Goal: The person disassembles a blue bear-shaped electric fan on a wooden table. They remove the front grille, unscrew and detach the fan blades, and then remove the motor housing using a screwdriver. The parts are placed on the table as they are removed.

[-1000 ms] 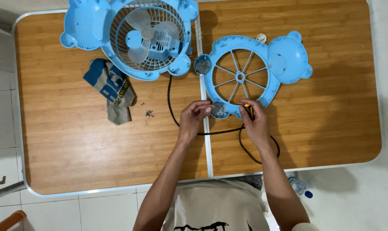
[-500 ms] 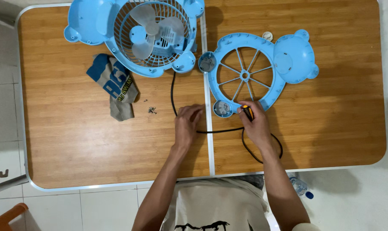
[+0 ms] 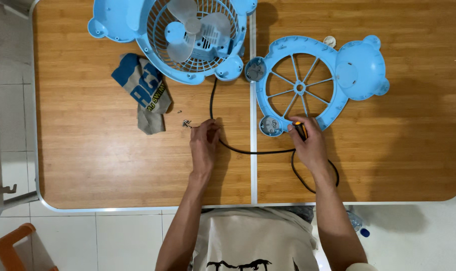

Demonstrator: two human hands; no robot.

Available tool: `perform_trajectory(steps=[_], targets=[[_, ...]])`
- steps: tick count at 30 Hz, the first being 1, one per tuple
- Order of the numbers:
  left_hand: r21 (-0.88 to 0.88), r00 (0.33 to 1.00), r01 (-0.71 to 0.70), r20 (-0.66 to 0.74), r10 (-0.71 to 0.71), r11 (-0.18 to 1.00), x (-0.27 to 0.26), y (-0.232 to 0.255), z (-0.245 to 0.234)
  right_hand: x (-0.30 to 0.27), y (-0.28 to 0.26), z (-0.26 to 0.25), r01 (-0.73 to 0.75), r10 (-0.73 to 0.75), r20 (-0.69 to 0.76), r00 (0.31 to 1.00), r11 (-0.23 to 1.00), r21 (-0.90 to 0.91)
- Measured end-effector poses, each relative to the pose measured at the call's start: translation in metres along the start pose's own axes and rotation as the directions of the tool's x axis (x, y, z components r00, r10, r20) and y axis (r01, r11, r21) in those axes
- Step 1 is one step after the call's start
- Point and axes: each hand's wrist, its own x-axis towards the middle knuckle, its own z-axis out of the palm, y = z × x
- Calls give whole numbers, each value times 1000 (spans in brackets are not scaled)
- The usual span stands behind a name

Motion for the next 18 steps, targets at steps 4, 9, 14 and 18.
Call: perform_trajectory(steps=[4, 9, 14, 18], targets=[[61, 999, -37, -4, 38, 997, -2, -5, 2, -1, 0, 0, -19, 19, 1, 1000, 1000, -19], [-4, 998, -68, -10, 67, 998, -8, -6, -5, 1, 0, -1, 17, -17, 8, 1000, 999, -40], [67, 999, 14, -48, -11, 998, -22, -7, -15, 0, -7, -1, -67, 67, 23, 997, 998, -10], [60, 994, -94, -42, 96, 994, -33, -11, -6, 1, -8, -2, -85, 85, 35, 996, 996, 2]])
